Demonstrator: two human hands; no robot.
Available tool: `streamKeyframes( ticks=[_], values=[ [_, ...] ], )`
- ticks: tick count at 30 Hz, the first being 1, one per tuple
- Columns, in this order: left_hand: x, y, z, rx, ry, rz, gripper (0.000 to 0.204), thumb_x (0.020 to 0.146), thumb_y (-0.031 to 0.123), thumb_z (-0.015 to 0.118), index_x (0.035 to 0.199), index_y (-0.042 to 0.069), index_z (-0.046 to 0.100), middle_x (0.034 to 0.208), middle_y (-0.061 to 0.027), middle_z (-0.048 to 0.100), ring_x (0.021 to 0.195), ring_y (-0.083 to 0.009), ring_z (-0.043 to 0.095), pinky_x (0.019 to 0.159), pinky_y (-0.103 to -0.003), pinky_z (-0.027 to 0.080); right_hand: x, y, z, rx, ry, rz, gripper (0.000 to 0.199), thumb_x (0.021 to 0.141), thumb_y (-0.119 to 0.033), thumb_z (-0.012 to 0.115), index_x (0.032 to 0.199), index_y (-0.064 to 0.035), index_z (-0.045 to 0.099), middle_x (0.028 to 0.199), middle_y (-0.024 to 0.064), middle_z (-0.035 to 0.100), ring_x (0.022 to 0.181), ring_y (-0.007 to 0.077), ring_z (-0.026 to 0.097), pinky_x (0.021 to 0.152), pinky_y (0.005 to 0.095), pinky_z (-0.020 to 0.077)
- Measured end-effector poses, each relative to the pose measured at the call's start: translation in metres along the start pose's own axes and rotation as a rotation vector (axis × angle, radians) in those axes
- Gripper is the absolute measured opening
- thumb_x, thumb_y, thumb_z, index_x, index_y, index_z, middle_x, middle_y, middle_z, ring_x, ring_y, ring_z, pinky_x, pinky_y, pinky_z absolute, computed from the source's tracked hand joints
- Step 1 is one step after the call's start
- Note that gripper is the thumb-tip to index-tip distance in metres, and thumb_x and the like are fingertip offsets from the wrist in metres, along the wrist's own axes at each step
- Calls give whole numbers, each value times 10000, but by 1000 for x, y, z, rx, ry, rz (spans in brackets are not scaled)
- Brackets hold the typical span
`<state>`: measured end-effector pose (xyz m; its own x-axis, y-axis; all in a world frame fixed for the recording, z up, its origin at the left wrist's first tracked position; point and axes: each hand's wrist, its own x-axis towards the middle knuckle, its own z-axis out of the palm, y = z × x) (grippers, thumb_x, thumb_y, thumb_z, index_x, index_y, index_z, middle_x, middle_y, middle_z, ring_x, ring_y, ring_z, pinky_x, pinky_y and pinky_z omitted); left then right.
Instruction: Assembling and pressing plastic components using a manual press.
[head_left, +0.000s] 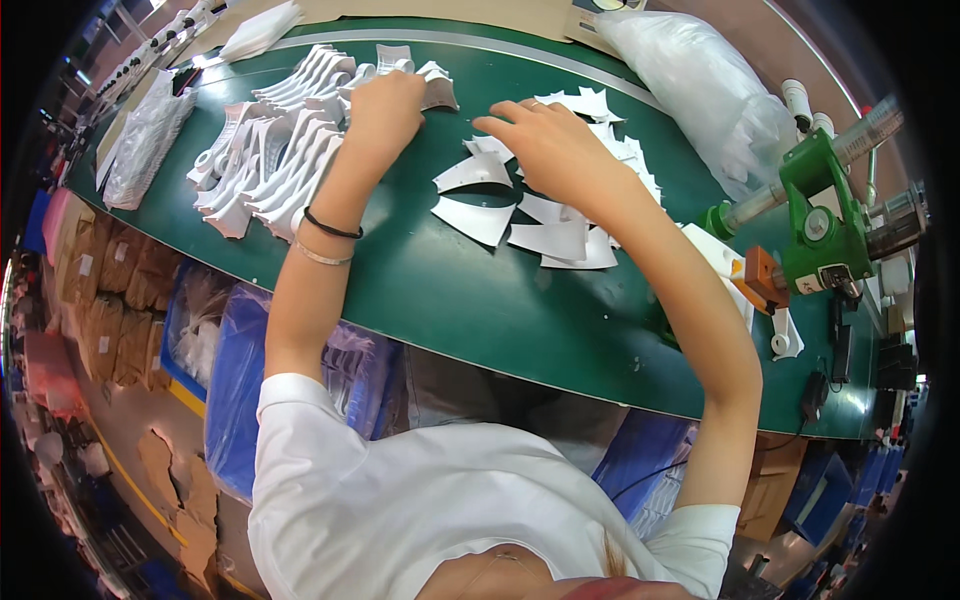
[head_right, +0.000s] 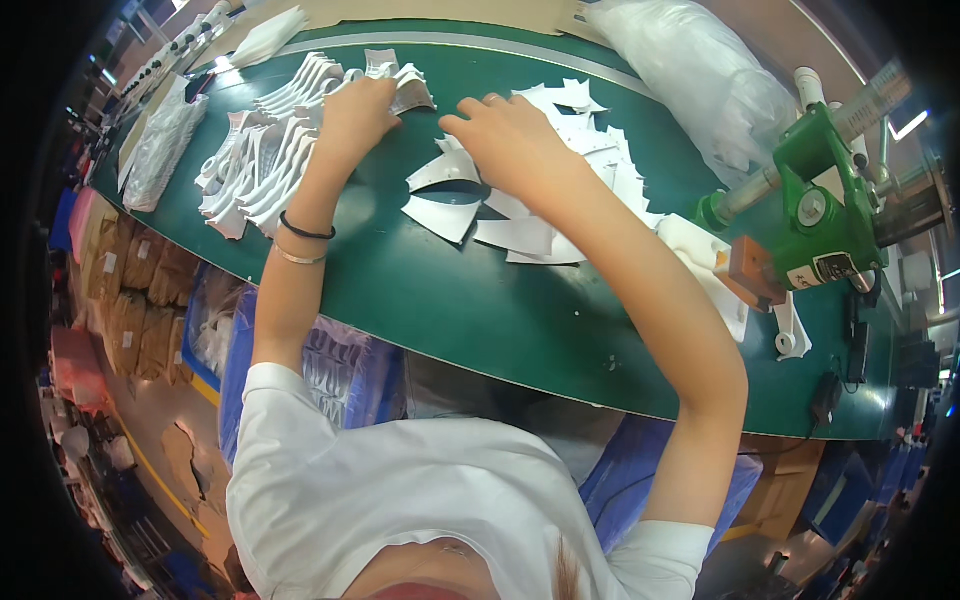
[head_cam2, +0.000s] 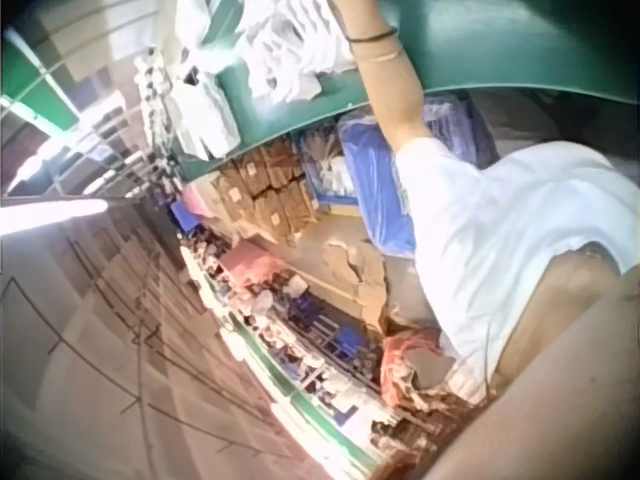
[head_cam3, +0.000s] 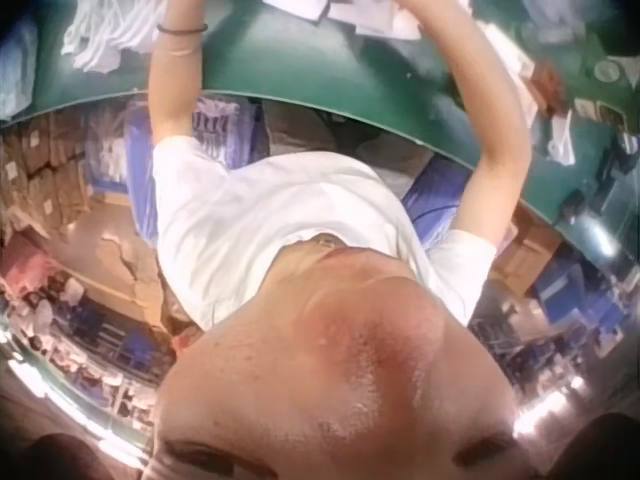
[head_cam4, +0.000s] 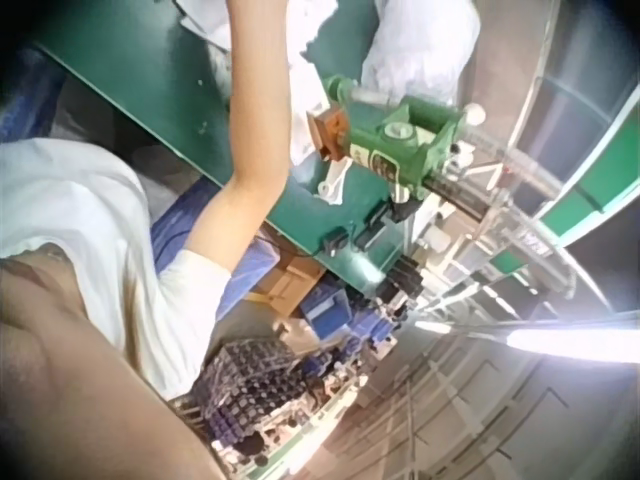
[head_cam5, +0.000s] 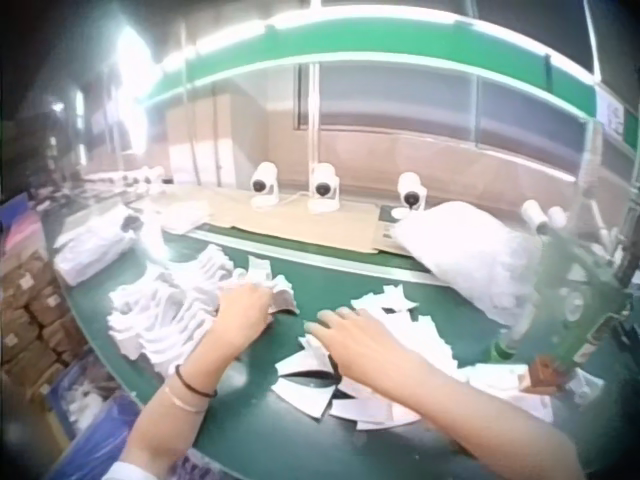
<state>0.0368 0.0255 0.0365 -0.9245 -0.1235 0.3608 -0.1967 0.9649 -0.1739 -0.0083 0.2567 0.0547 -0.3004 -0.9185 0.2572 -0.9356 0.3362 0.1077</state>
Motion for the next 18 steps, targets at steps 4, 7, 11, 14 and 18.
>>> streamKeyframes(
  ticks=[4, 7, 11, 14, 18],
  values=[
    [-2, 1, 7, -41, 51, -61, 395, 702, 228, 821, 1018, 68, 645, 910, -149, 692, 853, -332, 699, 681, -458, 558, 22, -1, 12, 235, -282, 27, 714, 734, 167, 547, 1329, -227, 558, 1259, 80, 584, 1113, 305, 585, 924, 394, 503],
    [-1, -6, 15, -35, 165, -122, 362, 705, 216, 816, 998, 74, 659, 903, -133, 695, 847, -331, 699, 686, -456, 560, 26, 0, 11, 175, -272, 10, 696, 733, 163, 557, 1318, -216, 553, 1190, 87, 585, 1081, 304, 592, 911, 394, 505],
    [1, -16, 22, 40, 153, -82, 248, 707, 180, 794, 899, 68, 687, 894, -122, 695, 873, -315, 694, 694, -443, 557, 19, 1, 11, 142, -198, -8, 619, 743, 134, 593, 1265, -198, 573, 1119, 89, 576, 1031, 295, 606, 855, 393, 523],
    [2, -12, 22, 41, 131, -71, 174, 728, 170, 764, 857, 72, 699, 899, -115, 693, 881, -309, 688, 695, -436, 555, 12, -1, 12, 139, -79, 41, 551, 745, 98, 637, 1216, -184, 587, 1086, 87, 575, 989, 279, 617, 793, 387, 536],
    [5, -10, 23, -9, 187, 5, 119, 767, 164, 722, 857, 88, 712, 881, -97, 694, 859, -303, 679, 692, -432, 549, 2, 0, 13, 91, -12, 19, 496, 769, 67, 623, 1190, -194, 606, 1028, 95, 582, 941, 275, 635, 754, 379, 549]
  ],
)
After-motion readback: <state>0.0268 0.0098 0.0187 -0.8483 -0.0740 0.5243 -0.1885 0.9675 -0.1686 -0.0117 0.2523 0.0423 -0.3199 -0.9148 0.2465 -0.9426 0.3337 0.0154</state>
